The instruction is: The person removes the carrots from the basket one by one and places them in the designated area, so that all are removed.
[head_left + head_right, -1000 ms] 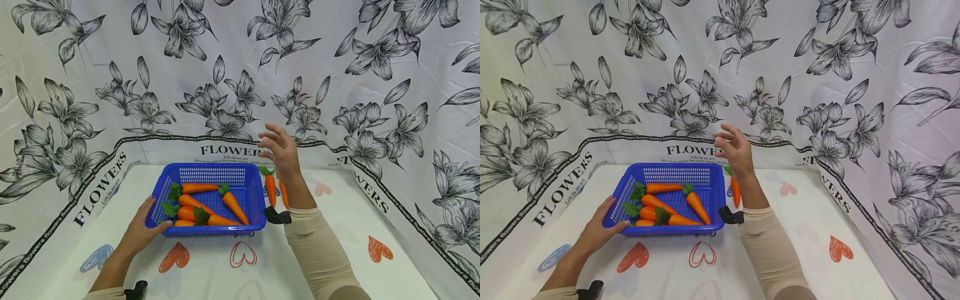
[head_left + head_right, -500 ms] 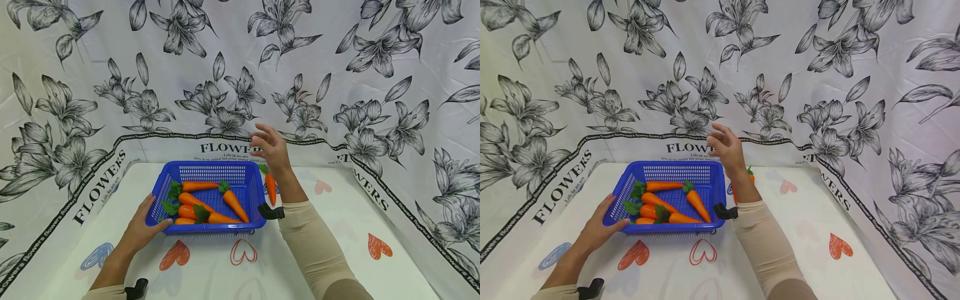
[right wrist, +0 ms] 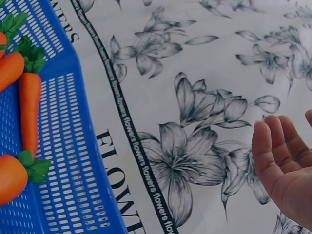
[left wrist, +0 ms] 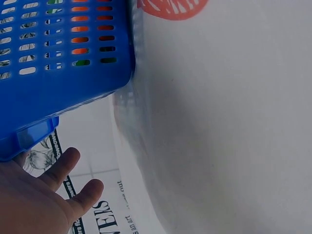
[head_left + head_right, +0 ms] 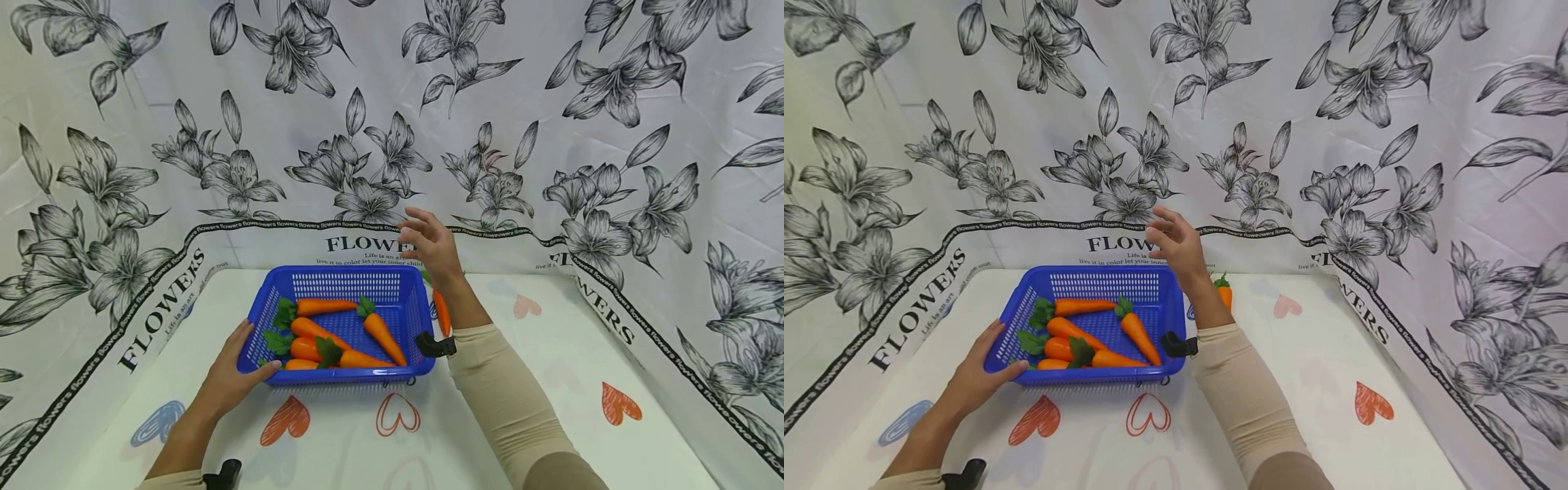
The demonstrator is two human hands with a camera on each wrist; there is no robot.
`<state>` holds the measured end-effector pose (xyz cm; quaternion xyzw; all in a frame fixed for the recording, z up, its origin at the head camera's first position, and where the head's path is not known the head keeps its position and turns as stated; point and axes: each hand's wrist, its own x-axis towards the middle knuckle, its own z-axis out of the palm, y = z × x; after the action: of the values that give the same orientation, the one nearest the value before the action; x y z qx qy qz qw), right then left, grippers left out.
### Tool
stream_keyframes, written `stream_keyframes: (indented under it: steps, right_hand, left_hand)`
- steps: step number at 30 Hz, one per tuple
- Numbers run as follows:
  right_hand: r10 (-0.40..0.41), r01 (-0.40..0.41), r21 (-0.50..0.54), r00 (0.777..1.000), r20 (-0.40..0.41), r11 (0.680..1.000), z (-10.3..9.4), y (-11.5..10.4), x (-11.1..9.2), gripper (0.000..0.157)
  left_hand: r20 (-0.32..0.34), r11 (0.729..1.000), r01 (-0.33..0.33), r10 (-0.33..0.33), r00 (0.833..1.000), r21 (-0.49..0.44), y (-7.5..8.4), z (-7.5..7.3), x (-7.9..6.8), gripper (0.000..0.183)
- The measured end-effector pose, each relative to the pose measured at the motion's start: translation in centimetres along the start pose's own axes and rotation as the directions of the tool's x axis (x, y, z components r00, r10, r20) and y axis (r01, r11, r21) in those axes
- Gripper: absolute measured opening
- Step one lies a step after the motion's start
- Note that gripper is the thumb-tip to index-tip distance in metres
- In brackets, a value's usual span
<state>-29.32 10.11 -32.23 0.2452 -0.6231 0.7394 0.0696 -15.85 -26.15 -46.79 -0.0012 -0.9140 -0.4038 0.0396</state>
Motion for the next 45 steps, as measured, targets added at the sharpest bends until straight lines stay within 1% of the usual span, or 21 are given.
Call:
stream_keyframes:
  steps: [4,11,18,23,26,32,41,45]
  right_hand:
    - [0.009,-0.009,0.003,1.0,0.017,1.0,0.1,0.9,0.2,0.048]
    - [0.057,-0.057,0.01,0.998,0.022,0.998,0.3,2.6,0.4,0.048]
    - [0.08,-0.08,0.011,0.996,0.036,0.997,0.5,4.3,0.7,0.047]
    - [0.101,-0.101,-0.001,0.994,0.048,0.995,0.5,5.3,0.7,0.046]
    - [0.113,-0.113,-0.014,0.993,0.044,0.994,0.5,5.8,0.8,0.047]
    - [0.149,-0.149,-0.004,0.988,0.038,0.989,0.5,6.6,0.8,0.048]
    - [0.18,-0.179,-0.025,0.983,0.029,0.984,0.8,7.7,0.8,0.043]
    - [0.182,-0.181,-0.015,0.983,0.027,0.983,1.0,8.2,0.8,0.042]
  left_hand:
    - [0.004,1.0,0.004,-0.004,1.0,-0.008,0.0,0.0,0.0,0.1]
    - [0.009,1.0,0.015,-0.015,1.0,-0.004,0.1,0.0,-0.1,0.101]
    - [0.005,1.0,-0.008,0.008,1.0,-0.01,-0.2,0.0,0.1,0.1]
    - [0.007,1.0,-0.006,0.006,1.0,-0.007,-0.2,0.0,0.0,0.1]
    - [0.005,1.0,-0.006,0.006,1.0,-0.004,-0.1,0.0,0.1,0.1]
    - [0.006,1.0,0.0,0.0,1.0,-0.006,0.0,0.0,0.2,0.1]
    - [0.006,1.0,0.002,-0.002,1.0,-0.008,0.0,0.1,0.1,0.1]
    - [0.008,1.0,0.001,-0.001,1.0,-0.008,0.0,0.0,0.2,0.1]
